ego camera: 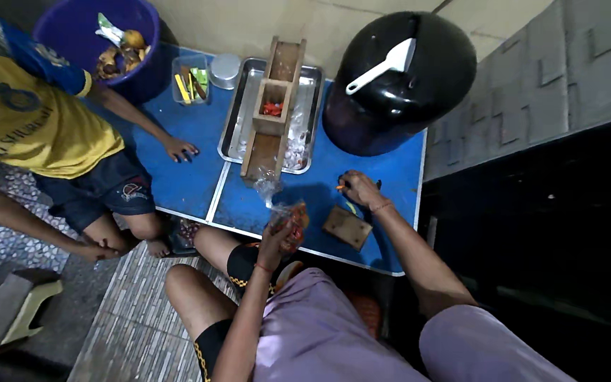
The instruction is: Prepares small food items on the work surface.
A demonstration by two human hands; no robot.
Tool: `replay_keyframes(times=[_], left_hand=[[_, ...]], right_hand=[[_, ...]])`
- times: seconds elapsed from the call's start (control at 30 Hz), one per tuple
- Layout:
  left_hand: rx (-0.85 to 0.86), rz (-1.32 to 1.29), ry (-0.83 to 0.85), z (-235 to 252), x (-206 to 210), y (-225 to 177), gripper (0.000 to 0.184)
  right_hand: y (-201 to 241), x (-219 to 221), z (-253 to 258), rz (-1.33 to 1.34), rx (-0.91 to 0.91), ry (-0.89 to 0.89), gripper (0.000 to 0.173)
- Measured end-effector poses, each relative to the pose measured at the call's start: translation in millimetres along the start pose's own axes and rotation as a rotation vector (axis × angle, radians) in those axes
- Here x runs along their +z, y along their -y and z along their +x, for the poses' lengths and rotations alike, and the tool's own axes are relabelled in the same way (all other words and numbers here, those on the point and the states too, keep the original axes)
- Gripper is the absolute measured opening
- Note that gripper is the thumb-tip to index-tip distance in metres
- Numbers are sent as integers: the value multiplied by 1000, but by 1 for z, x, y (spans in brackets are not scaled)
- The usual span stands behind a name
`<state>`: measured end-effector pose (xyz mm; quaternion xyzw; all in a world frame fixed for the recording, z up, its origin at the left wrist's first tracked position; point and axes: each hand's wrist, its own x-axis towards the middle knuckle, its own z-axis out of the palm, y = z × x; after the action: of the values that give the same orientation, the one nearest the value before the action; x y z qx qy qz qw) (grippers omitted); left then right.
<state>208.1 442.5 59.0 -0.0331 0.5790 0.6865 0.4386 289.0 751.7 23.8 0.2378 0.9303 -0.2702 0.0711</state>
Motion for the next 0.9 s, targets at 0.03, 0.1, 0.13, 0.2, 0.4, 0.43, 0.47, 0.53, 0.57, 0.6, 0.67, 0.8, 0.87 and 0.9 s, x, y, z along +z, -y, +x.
replay_keyframes(times=[0.03, 0.1, 0.13, 0.2, 0.4, 0.43, 0.47, 0.53, 0.57, 0.6, 0.67, 0.8, 0.87, 0.9], left_hand=[[-12, 26, -9, 1, 0, 1, 37], [-28, 70, -8, 3, 0, 2, 39], [-29, 78, -10, 3, 1, 3, 38], [-39, 82, 8, 5, 6, 4, 35], [-54, 288, 103, 36, 36, 21, 52], [-39, 369, 84, 41, 40, 23, 59], [-10, 473, 50, 44, 43, 24, 67], [66, 684, -33, 44, 48, 22, 81], [117, 776, -72, 39, 50, 19, 85], [185, 851, -120, 33, 51, 15, 85], [321, 926, -176, 18, 54, 7, 74], [636, 872, -124, 1, 61, -2, 45], [612, 836, -34, -4, 66, -11, 35], [552, 846, 11, -8, 68, -15, 33]], right_hand=[[2, -7, -3, 18, 45, 19, 15], [4, -19, -15, 132, 123, 38, 19], [5, -23, -23, 182, 163, 55, 21], [10, -27, -38, 212, 227, 77, 22], [13, 1, -51, 55, 183, 96, 17], [13, 2, -50, 29, 185, 96, 16], [14, 2, -49, 11, 192, 90, 15], [12, 1, -47, 30, 210, 34, 12], [9, 0, -47, 82, 221, -10, 12], [7, -5, -47, 167, 235, -51, 13], [11, -18, -52, 374, 265, -86, 17], [45, -35, -67, 553, 169, 50, 26], [71, -40, -77, 485, 35, 148, 26], [80, -40, -82, 454, -28, 169, 26]])
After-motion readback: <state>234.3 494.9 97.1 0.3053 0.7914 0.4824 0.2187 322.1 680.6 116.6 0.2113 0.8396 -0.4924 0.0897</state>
